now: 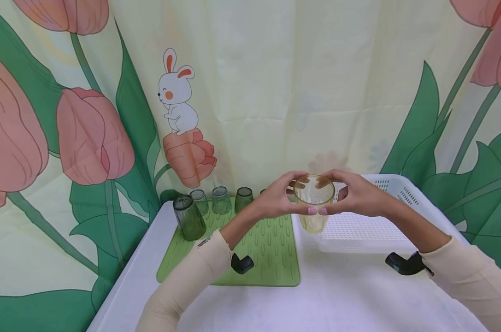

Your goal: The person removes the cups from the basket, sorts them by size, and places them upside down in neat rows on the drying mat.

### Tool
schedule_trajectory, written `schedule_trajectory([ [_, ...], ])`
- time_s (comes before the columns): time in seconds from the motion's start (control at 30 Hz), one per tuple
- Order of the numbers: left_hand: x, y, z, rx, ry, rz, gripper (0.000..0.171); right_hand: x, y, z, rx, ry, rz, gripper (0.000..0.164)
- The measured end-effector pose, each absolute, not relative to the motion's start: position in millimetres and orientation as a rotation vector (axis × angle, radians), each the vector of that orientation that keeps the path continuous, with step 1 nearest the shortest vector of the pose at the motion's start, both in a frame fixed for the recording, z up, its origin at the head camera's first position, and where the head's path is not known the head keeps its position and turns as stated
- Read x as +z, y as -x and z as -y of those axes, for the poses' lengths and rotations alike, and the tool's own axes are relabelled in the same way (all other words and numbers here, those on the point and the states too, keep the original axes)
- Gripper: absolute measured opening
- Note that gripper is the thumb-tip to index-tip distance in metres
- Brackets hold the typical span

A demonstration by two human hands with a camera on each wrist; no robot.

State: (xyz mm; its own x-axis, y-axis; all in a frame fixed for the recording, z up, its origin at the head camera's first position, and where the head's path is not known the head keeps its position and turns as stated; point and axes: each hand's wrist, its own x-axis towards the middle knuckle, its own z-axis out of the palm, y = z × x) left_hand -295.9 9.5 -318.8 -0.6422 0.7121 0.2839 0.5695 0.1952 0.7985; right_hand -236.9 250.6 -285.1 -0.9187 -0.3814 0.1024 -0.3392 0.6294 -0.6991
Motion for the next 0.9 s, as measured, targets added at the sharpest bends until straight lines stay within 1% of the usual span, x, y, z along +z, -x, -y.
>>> schedule_trajectory([
  [0.27,-314.8,281.3,-2.0,1.408,-1.253,-2.354,0.079,-294.8,223.5,-247.3,-1.280,0.693,-2.690,0.073],
  [0.37,-311.5,276.0,1.5,1.392,-1.253,-2.379,0.079,-301.7,219.3,-246.5,-1.344,0.744,-2.643,0.075],
  [0.47,-306.6,271.1,6.2,1.391,-1.251,-2.393,0.078,-313.8,217.5,-245.0,-1.397,0.775,-2.600,0.079],
  [0.73,-291.9,257.2,13.2,1.419,-1.292,-2.411,0.080,-354.3,215.3,-237.1,-1.462,0.768,-2.454,0.080],
  [0.83,-287.6,251.3,14.5,1.419,-1.303,-2.419,0.080,-367.1,215.6,-232.0,-1.491,0.800,-2.368,0.074],
  [0.9,-285.6,248.2,15.5,1.426,-1.312,-2.419,0.079,-375.1,215.9,-228.1,-1.528,0.824,-2.312,0.067],
])
